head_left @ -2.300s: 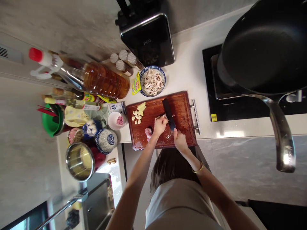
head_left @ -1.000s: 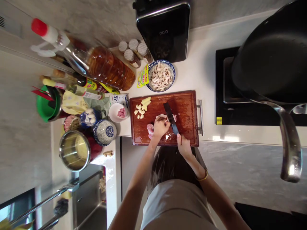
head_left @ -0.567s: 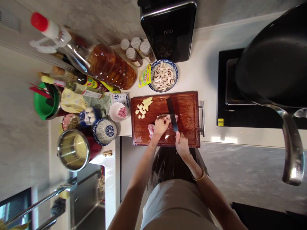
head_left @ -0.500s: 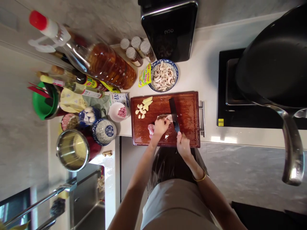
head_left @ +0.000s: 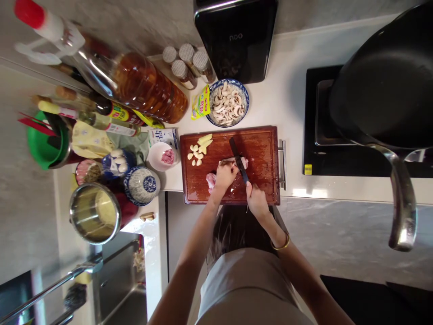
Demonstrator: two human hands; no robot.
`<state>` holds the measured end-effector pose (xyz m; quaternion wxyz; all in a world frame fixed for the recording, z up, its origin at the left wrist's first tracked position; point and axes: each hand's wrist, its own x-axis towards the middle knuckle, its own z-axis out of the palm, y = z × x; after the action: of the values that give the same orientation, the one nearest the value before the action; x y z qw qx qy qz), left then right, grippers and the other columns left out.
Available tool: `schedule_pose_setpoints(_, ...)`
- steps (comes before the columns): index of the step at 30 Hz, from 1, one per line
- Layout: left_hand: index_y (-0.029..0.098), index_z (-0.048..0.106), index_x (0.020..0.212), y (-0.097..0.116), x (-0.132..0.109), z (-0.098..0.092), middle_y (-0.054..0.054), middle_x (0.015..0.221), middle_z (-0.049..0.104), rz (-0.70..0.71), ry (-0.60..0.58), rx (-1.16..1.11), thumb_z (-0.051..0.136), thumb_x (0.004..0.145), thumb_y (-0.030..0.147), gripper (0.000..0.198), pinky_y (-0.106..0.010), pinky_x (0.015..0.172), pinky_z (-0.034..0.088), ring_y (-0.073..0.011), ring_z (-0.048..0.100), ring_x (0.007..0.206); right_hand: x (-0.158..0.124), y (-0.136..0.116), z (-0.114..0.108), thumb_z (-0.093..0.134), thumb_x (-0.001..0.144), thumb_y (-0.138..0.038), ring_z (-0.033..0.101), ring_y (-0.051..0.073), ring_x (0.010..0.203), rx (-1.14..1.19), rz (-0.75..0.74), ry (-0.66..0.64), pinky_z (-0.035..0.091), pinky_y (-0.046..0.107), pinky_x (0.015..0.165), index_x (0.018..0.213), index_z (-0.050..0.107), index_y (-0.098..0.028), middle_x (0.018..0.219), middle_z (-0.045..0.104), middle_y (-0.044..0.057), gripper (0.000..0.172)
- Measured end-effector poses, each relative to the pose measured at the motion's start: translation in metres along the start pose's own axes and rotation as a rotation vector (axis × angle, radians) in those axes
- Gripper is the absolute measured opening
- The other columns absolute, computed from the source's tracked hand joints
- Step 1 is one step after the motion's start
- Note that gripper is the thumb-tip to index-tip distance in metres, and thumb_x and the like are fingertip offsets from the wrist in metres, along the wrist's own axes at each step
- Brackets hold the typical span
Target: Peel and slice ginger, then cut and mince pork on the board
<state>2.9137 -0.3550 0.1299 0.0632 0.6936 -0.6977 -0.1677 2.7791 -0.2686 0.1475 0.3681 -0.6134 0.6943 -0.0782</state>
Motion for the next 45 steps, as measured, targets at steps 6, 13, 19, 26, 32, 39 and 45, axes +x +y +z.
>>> schedule_pose_setpoints(6, 0.017, 0.061, 0.078, -0.001, 0.001, 0.006, -0.008, 0.081, 0.065, 0.067, 0.003, 0.027, 0.044, 0.077, 0.018, 0.017, -0.034, 0.084, 0.039, -0.0207, 0.056, 0.082, 0.007, -0.008, -0.002, 0.017, 0.093, -0.039, 0.062, 0.018, 0.060, -0.038, 0.016, 0.004, 0.043, 0.026, 0.056, 0.088, 0.059, -0.009, 0.069, 0.064, 0.016, 0.052)
schedule_pose_setpoints(13, 0.013, 0.057, 0.071, -0.004, -0.002, 0.011, -0.011, 0.080, 0.063, 0.102, 0.006, -0.037, 0.043, 0.078, 0.019, 0.017, -0.036, 0.088, 0.036, -0.0222, 0.056, 0.084, 0.002, -0.011, -0.002, 0.020, 0.094, -0.035, 0.065, 0.020, 0.064, -0.101, 0.032, 0.008, 0.045, 0.026, 0.057, 0.084, 0.060, -0.009, 0.069, 0.065, 0.017, 0.049)
schedule_pose_setpoints(19, 0.016, 0.052, 0.061, -0.004, -0.007, 0.015, -0.006, 0.068, 0.059, 0.095, 0.005, -0.127, 0.048, 0.070, 0.013, 0.011, -0.035, 0.085, 0.039, -0.0195, 0.055, 0.076, 0.024, -0.028, 0.000, 0.020, 0.092, -0.042, 0.066, 0.024, 0.067, -0.109, 0.074, 0.041, 0.045, 0.030, 0.056, 0.086, 0.061, -0.009, 0.073, 0.066, 0.019, 0.053)
schedule_pose_setpoints(26, 0.016, 0.058, 0.066, -0.012, -0.044, -0.014, -0.009, 0.071, 0.061, 0.054, 0.138, -0.090, 0.045, 0.075, 0.019, 0.016, -0.038, 0.079, 0.040, -0.0221, 0.054, 0.079, -0.009, 0.024, 0.006, 0.012, 0.092, -0.045, 0.064, 0.019, 0.061, -0.072, -0.031, 0.133, 0.042, 0.025, 0.054, 0.076, 0.064, -0.011, 0.067, 0.067, 0.015, 0.064)
schedule_pose_setpoints(32, 0.016, 0.062, 0.088, -0.016, -0.073, -0.064, -0.011, 0.093, 0.061, 0.017, 0.271, -0.020, 0.040, 0.084, 0.028, 0.025, -0.038, 0.084, 0.036, -0.0230, 0.050, 0.095, -0.009, 0.037, 0.002, 0.005, 0.089, -0.053, 0.062, 0.019, 0.060, 0.068, 0.020, 0.066, 0.040, 0.025, 0.055, 0.068, 0.063, -0.015, 0.060, 0.064, 0.009, 0.072)
schedule_pose_setpoints(39, 0.016, 0.060, 0.082, -0.008, -0.058, -0.070, -0.002, 0.082, 0.065, -0.093, 0.158, -0.593, 0.035, 0.087, 0.030, 0.029, -0.021, 0.070, 0.044, -0.0113, 0.059, 0.076, -0.020, 0.033, -0.023, 0.009, 0.088, -0.055, 0.060, 0.018, 0.061, 0.128, 0.004, 0.076, 0.039, 0.026, 0.055, 0.077, 0.062, -0.015, 0.065, 0.064, 0.008, 0.067)
schedule_pose_setpoints(45, 0.013, 0.056, 0.075, -0.017, -0.083, -0.029, -0.003, 0.068, 0.065, -0.486, -0.213, -0.793, 0.041, 0.082, 0.030, 0.023, -0.016, 0.046, 0.043, -0.0066, 0.058, 0.048, -0.025, 0.028, -0.041, 0.020, 0.089, -0.054, 0.061, 0.019, 0.068, -0.042, -0.100, 0.148, 0.039, 0.026, 0.060, 0.092, 0.061, -0.016, 0.079, 0.066, 0.009, 0.056)
